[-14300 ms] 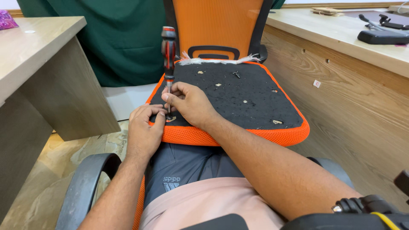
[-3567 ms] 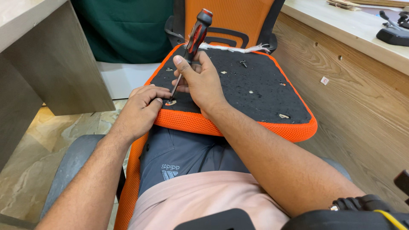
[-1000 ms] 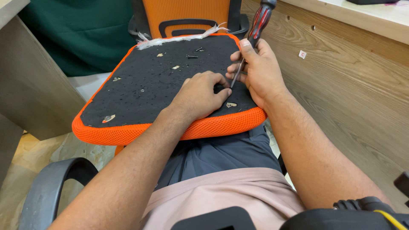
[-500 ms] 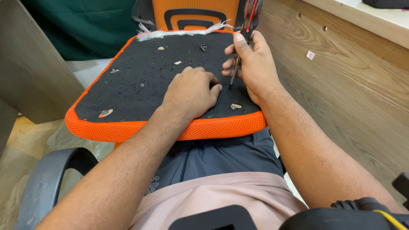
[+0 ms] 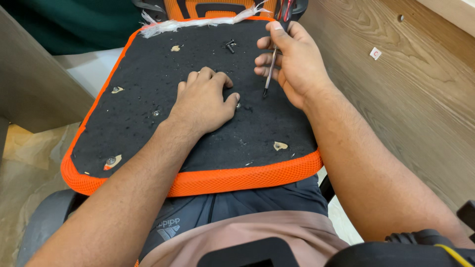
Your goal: The person uses a screwdriver to tighten screws into the underside of an orange office chair seat. They work on multiple screw locations sequentially, securing the seat to its frame.
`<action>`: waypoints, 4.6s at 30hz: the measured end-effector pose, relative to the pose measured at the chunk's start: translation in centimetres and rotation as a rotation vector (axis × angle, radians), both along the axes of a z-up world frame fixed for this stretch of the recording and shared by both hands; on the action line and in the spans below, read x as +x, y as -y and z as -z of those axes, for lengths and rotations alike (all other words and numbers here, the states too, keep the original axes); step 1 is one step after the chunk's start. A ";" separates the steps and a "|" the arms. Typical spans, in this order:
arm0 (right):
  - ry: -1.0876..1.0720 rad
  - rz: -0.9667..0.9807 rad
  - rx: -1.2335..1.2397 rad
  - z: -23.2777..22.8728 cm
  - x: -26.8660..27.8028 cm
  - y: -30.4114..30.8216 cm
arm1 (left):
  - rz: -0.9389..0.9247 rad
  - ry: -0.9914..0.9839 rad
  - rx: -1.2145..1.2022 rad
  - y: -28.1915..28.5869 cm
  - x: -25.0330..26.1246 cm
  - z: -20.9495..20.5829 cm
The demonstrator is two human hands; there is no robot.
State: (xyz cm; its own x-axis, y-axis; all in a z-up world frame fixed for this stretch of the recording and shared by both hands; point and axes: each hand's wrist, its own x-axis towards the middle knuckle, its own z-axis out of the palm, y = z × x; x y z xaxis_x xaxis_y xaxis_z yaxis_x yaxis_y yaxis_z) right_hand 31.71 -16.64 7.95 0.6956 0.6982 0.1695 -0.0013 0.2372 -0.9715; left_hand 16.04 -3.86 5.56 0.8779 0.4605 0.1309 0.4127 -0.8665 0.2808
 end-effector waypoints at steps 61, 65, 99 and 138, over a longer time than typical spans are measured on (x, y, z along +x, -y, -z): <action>0.192 0.064 0.025 2.3 -4.4 -1.1 | 0.385 0.350 -0.034 0.9 -2.3 1.4; 0.109 0.082 0.020 3.7 -3.5 0.1 | 0.460 0.348 0.027 1.3 -2.7 1.5; 0.221 0.217 0.102 4.9 -5.3 0.5 | 0.326 0.247 -0.083 2.3 -4.2 0.5; 0.091 -0.210 0.218 4.0 -7.3 0.8 | 0.165 0.081 -0.175 2.7 -4.9 -0.3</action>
